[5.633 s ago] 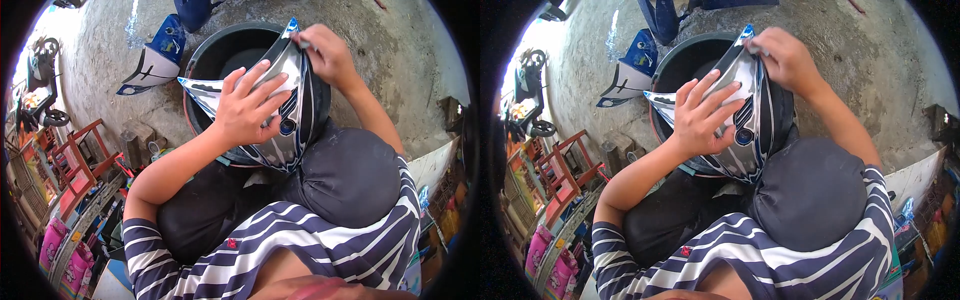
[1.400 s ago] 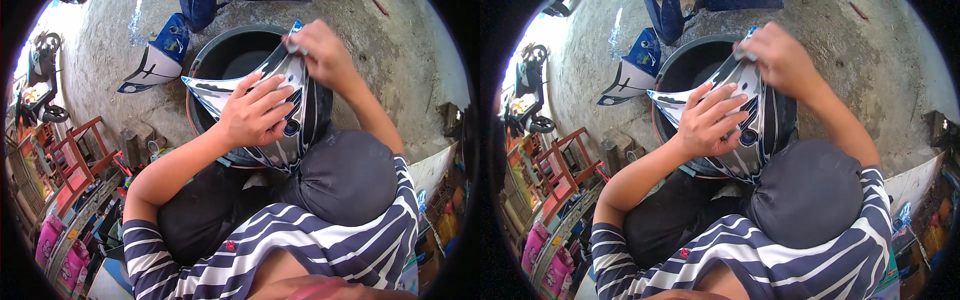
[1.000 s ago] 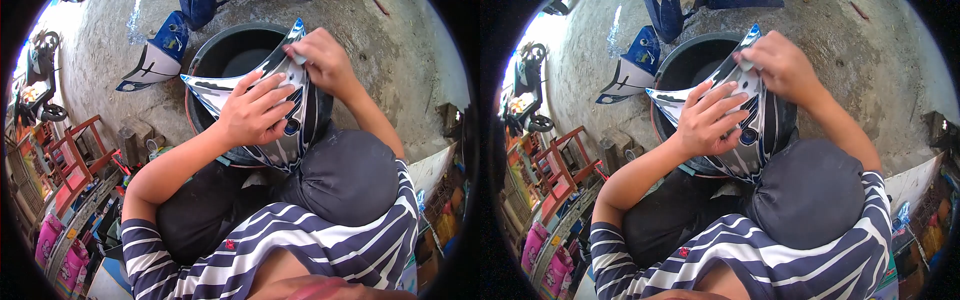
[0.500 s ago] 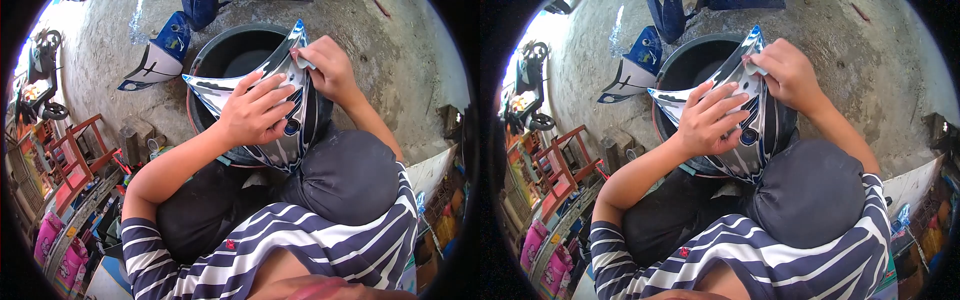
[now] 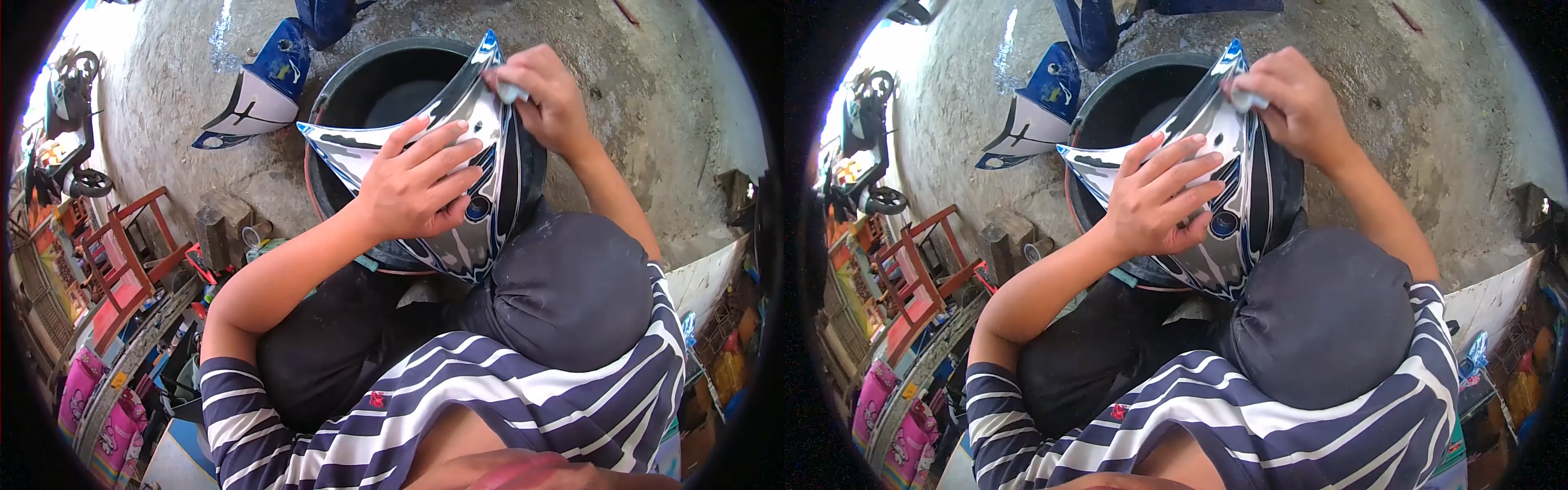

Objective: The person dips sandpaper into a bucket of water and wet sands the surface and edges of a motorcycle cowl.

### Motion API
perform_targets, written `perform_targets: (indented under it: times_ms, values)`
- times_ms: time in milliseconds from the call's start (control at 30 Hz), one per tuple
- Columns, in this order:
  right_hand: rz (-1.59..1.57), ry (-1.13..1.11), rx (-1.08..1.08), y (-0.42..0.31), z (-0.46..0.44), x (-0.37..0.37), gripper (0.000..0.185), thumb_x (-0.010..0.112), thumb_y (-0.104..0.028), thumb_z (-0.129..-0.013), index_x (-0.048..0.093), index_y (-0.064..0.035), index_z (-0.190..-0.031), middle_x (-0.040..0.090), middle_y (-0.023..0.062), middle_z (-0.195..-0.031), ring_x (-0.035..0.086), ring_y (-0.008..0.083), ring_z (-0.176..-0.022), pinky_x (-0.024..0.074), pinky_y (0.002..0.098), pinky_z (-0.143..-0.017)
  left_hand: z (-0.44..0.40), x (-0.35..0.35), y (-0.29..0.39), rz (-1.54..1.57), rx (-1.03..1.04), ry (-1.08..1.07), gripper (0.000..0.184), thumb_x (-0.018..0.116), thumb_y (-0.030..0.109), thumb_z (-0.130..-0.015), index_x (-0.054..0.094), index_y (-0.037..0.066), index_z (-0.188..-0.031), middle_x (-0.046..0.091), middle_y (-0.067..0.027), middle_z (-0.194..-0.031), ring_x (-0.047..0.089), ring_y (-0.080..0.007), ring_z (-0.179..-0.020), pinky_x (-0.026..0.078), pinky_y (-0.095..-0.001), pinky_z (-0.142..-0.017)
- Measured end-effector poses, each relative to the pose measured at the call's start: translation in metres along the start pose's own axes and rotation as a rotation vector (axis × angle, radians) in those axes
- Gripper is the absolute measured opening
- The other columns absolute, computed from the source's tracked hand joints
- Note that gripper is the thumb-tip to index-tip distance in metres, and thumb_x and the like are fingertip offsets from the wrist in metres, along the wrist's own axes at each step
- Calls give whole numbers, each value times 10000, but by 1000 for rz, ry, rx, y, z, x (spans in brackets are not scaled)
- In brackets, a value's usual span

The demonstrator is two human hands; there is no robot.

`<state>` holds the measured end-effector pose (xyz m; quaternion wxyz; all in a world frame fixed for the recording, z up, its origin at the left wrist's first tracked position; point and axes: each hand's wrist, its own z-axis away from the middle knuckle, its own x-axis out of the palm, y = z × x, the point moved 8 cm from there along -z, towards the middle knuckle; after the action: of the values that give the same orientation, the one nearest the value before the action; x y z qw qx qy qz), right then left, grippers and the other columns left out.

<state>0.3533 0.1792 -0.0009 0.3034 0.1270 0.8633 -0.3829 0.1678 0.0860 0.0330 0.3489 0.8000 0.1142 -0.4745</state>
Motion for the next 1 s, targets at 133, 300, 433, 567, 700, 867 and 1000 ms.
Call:
perform_targets:
  times_ms: [133,300,433,567,700,867,1000]
  values:
    - [113,30,78,14,0,-7,329,858,-15,-804,812,-152,-1100,648,67,-1116,630,298,-1028,543,405,-856,-1,0,0,1,1,7,282,790,235,-824,809,193,-1102,748,-21,-1410,657,-264,-1415,352,-526,-1266]
    - [51,38,123,5,4,-6,342,843,10,-810,832,-150,-1111,649,64,-1122,630,286,-1037,546,399,-879,0,-1,0,4,8,9,273,783,237,-832,811,192,-1101,748,-22,-1411,659,-266,-1413,354,-525,-1264]
    - [-35,14,156,20,10,-1,336,805,36,-852,807,-109,-1155,657,84,-1165,648,302,-1058,549,405,-909,-1,-1,0,0,0,8,265,779,242,-840,812,190,-1098,748,-24,-1411,660,-267,-1410,354,-521,-1265]
    - [-53,-27,178,27,7,-1,290,781,59,-861,761,-41,-1133,662,125,-1195,648,342,-1115,538,422,-961,0,-1,-1,12,3,10,267,778,244,-837,812,188,-1096,748,-25,-1408,660,-269,-1408,351,-522,-1267]
    - [-44,-40,127,6,0,0,294,779,46,-865,753,-60,-1138,680,102,-1158,635,351,-1097,537,431,-960,-1,0,-1,9,7,4,282,780,244,-833,809,185,-1107,749,-26,-1407,659,-271,-1409,352,-523,-1266]
    - [85,-44,71,-6,-6,1,312,804,2,-851,778,-122,-1136,704,59,-1130,626,332,-1067,539,437,-946,0,0,0,-2,6,-5,289,790,247,-829,809,185,-1110,748,-25,-1411,654,-269,-1415,351,-525,-1267]
    - [200,-33,32,-12,-11,-3,359,818,3,-790,780,-131,-1120,719,49,-1163,630,338,-1103,553,452,-940,-1,0,0,0,7,6,281,791,249,-832,809,186,-1105,748,-25,-1412,652,-266,-1417,351,-526,-1267]
